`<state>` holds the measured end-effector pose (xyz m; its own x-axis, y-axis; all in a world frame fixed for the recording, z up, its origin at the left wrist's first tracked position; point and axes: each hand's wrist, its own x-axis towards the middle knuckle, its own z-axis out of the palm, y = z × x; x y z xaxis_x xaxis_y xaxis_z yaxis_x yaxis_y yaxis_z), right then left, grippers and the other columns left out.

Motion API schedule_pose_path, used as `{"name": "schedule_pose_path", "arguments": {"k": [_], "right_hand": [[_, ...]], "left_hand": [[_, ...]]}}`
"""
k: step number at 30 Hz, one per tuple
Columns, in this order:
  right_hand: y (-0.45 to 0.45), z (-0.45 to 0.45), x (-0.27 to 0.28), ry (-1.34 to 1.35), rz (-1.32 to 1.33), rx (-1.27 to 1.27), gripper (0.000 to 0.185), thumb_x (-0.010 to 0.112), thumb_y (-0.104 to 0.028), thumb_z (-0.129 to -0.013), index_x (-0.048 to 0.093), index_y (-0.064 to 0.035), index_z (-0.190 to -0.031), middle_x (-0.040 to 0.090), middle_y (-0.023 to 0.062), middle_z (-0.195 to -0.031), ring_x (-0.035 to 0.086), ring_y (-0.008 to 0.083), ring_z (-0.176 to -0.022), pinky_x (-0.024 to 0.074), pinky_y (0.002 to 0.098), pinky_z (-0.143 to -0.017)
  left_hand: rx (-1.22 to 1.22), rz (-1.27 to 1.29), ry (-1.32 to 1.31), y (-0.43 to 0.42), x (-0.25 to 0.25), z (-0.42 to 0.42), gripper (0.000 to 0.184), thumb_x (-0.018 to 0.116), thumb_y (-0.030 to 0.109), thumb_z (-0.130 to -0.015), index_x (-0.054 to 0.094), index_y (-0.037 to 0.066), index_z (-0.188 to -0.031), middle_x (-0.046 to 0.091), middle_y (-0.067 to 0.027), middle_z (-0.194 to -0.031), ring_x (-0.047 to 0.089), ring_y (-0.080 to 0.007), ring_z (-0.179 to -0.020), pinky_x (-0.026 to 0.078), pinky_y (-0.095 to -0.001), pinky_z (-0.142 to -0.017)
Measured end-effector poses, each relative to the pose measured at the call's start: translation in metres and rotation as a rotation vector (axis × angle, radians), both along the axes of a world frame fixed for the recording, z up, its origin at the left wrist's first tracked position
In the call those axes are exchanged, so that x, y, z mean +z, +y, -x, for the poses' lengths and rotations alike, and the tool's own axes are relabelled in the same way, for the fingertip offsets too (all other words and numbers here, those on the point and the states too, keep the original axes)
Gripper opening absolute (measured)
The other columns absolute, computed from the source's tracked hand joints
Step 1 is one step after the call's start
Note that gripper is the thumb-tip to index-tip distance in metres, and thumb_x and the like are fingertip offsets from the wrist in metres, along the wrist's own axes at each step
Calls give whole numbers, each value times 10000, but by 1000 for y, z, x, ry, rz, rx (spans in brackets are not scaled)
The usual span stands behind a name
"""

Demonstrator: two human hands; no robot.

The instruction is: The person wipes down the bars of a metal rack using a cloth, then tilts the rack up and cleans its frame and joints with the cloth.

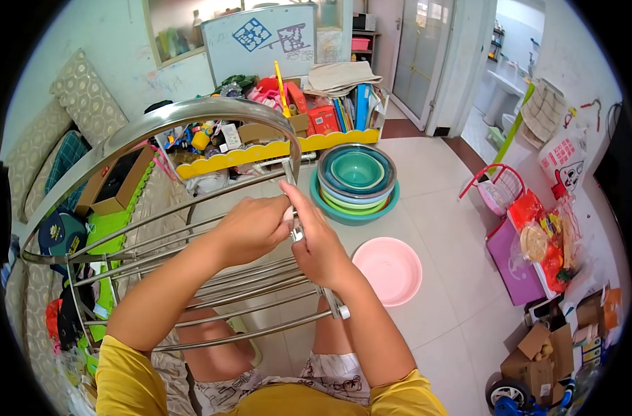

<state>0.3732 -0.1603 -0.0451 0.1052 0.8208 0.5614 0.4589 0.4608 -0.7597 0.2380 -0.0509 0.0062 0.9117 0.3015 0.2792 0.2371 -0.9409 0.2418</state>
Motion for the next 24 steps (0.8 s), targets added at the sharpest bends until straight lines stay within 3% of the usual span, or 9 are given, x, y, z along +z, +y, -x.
{"name": "schedule_pose_path", "arguments": {"k": [3,5,6,9,11,14,24], "right_hand": [[0,-1,-3,-50,-35,-15,918,423,200,-690,291,-91,-1551,421,193,-1492,412,393,-1371,323,393,-1142],[-2,-1,-2,-49,-35,-16,922,420,202,-691,290,-96,-1553,424,191,-1489,420,393,-1361,334,393,-1133],[-2,-1,-2,-50,-36,-14,926,417,205,-691,288,-102,-1555,427,189,-1487,428,392,-1351,344,393,-1124],[1,-1,-3,-44,-25,-17,929,418,203,-695,284,-110,-1559,422,187,-1491,437,390,-1337,364,397,-1106],[-2,1,0,-16,16,-11,932,419,203,-694,281,-113,-1560,416,189,-1497,438,391,-1336,367,399,-1102],[-2,0,0,-15,41,-12,936,426,205,-695,276,-115,-1561,405,192,-1507,436,395,-1338,366,401,-1103],[-8,5,8,-147,9,-65,926,441,218,-691,297,-97,-1550,364,221,-1536,363,402,-1416,301,413,-1169]], "left_hand": [[27,90,50,-2,13,-3,311,584,246,-877,590,-42,-994,687,-244,-858,659,-432,-869,485,-536,-780],[59,382,168,2,23,-3,361,577,260,-874,589,-46,-1065,688,-269,-904,655,-451,-896,494,-539,-809],[59,382,170,3,20,-4,361,577,260,-874,589,-46,-1065,688,-269,-904,655,-451,-896,494,-539,-809],[56,310,116,6,8,-5,381,565,277,-892,581,-33,-1112,686,-280,-928,652,-462,-886,496,-546,-821],[41,228,-22,2,0,-4,328,598,293,-916,587,4,-1070,679,-256,-885,642,-463,-827,498,-529,-723],[3,91,-118,-2,-11,-3,288,595,266,-935,569,0,-1042,672,-241,-860,635,-460,-786,496,-541,-699],[-22,-123,-149,-7,-14,9,201,606,199,-931,530,16,-967,664,-195,-835,633,-414,-731,495,-519,-630]]}}
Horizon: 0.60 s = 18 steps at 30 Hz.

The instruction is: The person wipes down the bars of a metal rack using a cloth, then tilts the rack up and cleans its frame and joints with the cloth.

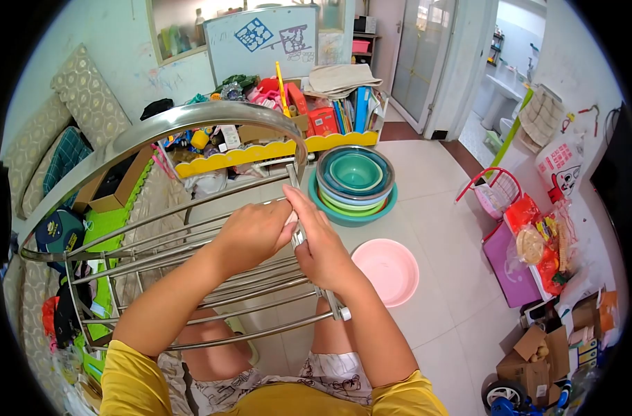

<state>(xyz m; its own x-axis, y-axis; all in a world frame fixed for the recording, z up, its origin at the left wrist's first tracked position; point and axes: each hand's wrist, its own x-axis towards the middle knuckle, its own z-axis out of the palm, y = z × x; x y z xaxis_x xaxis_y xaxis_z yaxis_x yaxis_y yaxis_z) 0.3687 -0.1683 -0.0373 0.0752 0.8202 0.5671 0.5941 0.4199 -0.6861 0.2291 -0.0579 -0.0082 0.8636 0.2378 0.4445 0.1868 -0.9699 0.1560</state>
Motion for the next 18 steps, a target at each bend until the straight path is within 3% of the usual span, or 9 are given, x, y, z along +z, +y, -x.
{"name": "schedule_pose_path", "arguments": {"k": [18], "right_hand": [[3,6,-3,52,67,4,910,436,215,-684,295,-64,-1540,359,188,-1553,319,367,-1460,291,397,-1183]], "left_hand": [[69,17,-59,-1,-9,11,187,629,185,-926,521,39,-971,645,-169,-838,637,-399,-726,504,-509,-619]]}}
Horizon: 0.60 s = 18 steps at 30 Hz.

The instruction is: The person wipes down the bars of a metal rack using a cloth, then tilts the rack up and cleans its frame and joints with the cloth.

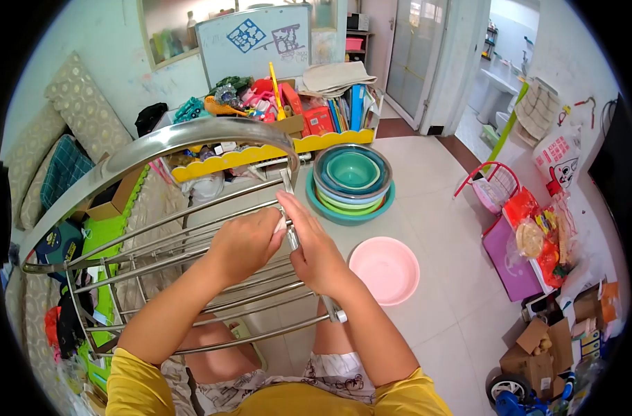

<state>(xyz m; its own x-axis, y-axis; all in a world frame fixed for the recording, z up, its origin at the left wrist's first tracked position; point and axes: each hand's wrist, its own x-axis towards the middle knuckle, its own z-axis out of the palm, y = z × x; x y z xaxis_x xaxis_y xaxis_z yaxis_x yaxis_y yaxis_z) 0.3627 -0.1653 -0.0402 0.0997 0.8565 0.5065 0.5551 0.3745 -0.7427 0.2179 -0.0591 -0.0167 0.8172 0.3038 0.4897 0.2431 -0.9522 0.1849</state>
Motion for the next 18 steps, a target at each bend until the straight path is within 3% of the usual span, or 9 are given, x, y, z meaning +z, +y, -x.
{"name": "schedule_pose_path", "arguments": {"k": [12,14,15,17,18], "right_hand": [[4,-6,-2,47,-27,4,956,427,230,-655,318,-103,-1544,359,207,-1548,325,377,-1459,309,366,-1161],[3,-7,-2,45,-32,2,957,424,230,-655,317,-106,-1545,358,205,-1549,328,374,-1459,304,363,-1165],[3,-8,-2,88,-3,13,955,426,226,-656,321,-109,-1544,360,201,-1550,329,367,-1461,300,362,-1168],[3,-9,-1,131,21,31,953,427,222,-657,325,-113,-1543,362,197,-1552,330,361,-1463,296,361,-1171],[4,-12,-2,112,8,35,946,432,217,-662,331,-117,-1542,364,189,-1555,327,353,-1467,299,360,-1170]], "left_hand": [[-155,-164,-126,7,-2,-19,207,645,178,-920,564,-4,-978,656,-179,-829,634,-377,-691,512,-448,-596],[-74,-246,-125,5,-6,-18,176,637,175,-903,597,13,-958,599,-110,-754,610,-297,-606,485,-385,-537],[-74,-246,-124,5,-5,-18,176,637,175,-903,597,13,-958,599,-110,-754,610,-297,-606,485,-385,-537],[-110,-157,-45,7,1,-16,250,642,206,-927,562,-15,-1011,667,-173,-793,631,-403,-637,517,-489,-598],[-105,-167,-46,9,3,-17,250,642,206,-927,562,-15,-1011,667,-173,-793,631,-403,-637,517,-489,-598]]}}
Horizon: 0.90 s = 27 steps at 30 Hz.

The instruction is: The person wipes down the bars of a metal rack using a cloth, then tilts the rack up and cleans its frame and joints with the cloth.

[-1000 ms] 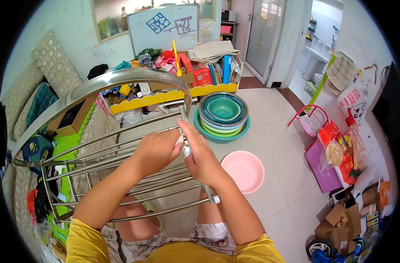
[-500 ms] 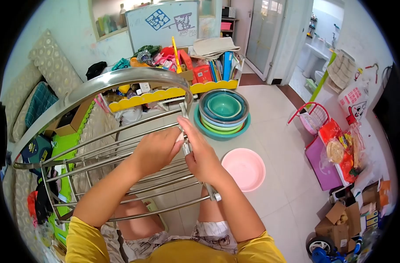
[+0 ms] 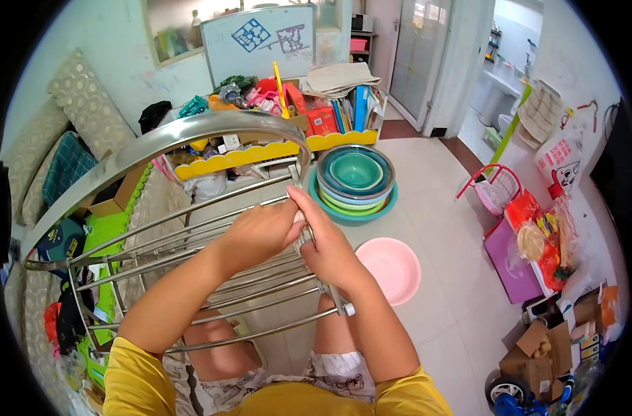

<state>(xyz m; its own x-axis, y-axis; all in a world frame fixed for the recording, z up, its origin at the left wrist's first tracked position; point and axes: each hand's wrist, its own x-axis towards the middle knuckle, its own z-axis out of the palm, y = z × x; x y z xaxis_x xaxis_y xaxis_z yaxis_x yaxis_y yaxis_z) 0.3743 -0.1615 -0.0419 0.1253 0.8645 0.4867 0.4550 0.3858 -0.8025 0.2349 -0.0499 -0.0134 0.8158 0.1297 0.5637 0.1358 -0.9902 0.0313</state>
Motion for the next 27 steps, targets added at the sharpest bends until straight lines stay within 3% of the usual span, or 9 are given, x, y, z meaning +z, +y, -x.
{"name": "schedule_pose_path", "arguments": {"k": [2,8,14,20,24,27], "right_hand": [[-2,1,5,5,15,-3,925,443,199,-674,347,-120,-1537,376,167,-1561,326,340,-1473,312,358,-1164],[-8,-5,12,54,78,12,919,449,204,-675,349,-105,-1535,383,164,-1561,341,339,-1465,316,363,-1166],[1,-11,1,-133,-51,-47,918,451,219,-674,350,-95,-1530,387,171,-1554,342,344,-1461,326,363,-1166],[-5,-8,2,-73,-7,-29,916,446,221,-671,352,-100,-1524,391,168,-1548,348,348,-1455,334,373,-1162],[-5,-7,-3,-66,-4,-21,907,440,217,-676,357,-107,-1519,395,167,-1541,356,357,-1445,340,381,-1160],[-4,-8,-4,-71,-30,-12,905,435,210,-677,360,-115,-1518,393,175,-1539,355,361,-1443,332,386,-1166]], "left_hand": [[34,185,153,1,3,-4,261,629,218,-937,563,-15,-1035,678,-194,-779,645,-428,-682,515,-525,-623],[45,290,176,-1,7,-8,264,616,238,-940,572,7,-1059,684,-220,-784,653,-444,-710,507,-554,-640],[62,164,179,3,6,-17,239,623,234,-921,576,12,-995,691,-202,-789,660,-425,-680,512,-537,-598],[71,32,83,-4,-4,-13,251,634,245,-906,573,7,-959,686,-165,-765,675,-352,-608,520,-462,-517],[113,31,116,-5,-6,-6,272,632,251,-906,565,3,-996,692,-165,-786,680,-356,-628,528,-470,-541],[205,111,211,-10,1,4,259,590,298,-946,524,56,-1009,704,-164,-839,668,-401,-682,521,-517,-595]]}}
